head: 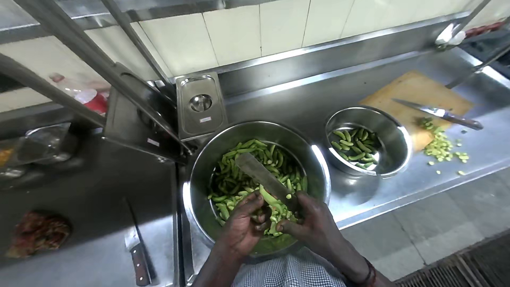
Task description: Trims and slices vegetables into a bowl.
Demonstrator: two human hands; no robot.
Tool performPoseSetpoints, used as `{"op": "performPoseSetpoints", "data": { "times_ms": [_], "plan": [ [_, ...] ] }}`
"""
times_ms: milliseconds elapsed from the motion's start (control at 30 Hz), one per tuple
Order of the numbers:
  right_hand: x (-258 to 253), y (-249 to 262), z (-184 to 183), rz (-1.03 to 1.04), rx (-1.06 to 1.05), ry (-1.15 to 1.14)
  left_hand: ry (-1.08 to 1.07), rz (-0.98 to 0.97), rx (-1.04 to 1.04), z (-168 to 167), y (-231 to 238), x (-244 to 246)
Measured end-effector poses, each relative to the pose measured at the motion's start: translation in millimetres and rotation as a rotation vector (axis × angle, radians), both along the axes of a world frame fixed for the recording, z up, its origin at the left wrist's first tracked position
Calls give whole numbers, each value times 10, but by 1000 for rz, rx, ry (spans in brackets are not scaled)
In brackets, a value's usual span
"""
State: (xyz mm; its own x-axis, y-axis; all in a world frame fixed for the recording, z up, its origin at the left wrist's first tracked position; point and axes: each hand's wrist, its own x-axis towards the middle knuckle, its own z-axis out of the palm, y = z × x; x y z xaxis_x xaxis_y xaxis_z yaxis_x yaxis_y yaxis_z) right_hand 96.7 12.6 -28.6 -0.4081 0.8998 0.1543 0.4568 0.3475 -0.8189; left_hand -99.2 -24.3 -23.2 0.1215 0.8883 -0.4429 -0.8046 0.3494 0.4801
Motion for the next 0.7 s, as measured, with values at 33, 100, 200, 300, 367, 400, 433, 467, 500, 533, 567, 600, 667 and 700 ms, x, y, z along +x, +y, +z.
{"op": "performPoseSetpoints", "data": {
  "times_ms": [33, 100, 200, 300, 367, 400, 433, 467, 500, 533, 567, 600, 667, 700],
  "plan": [
    [-9, -8, 0, -5, 19, 22, -18, -17, -12, -1, -16, 34],
    [-25, -20, 7, -23, 61, 52, -45, -37, -42, 6, -43, 108],
    [-33, -23, 11, -45, 111, 69, -91, -74, -28, -1, -62, 175],
    [-24, -23, -19, -41, 121, 102, -130, -115, 31, -43, -62, 168],
    [-20, -21, -33, -38, 108, 98, -142, -108, 15, -43, -66, 180],
    [-22, -19, -33, -36, 102, 84, -146, -100, 0, -33, -69, 192],
    [-22, -18, -33, -32, 98, 69, -147, -85, -20, -15, -75, 203],
    [-24, -18, -33, -28, 93, 58, -141, -61, -50, -2, -78, 213],
    [-24, -19, -31, -24, 91, 48, -123, -28, -94, 10, -72, 226],
    [-24, -23, -26, -19, 92, 39, -88, 8, -143, 19, -57, 237],
    [-24, -24, -23, -11, 100, 33, -56, 38, -182, 13, -33, 233],
    [-24, -20, -21, -6, 119, 23, -13, 67, -220, 14, 1, 216],
    [-8, -2, -13, -1, 146, -22, 80, 157, -302, 35, 90, 151],
    [9, 9, -5, 0, 149, -52, 86, 208, -299, 34, 130, 87]
  ]
}}
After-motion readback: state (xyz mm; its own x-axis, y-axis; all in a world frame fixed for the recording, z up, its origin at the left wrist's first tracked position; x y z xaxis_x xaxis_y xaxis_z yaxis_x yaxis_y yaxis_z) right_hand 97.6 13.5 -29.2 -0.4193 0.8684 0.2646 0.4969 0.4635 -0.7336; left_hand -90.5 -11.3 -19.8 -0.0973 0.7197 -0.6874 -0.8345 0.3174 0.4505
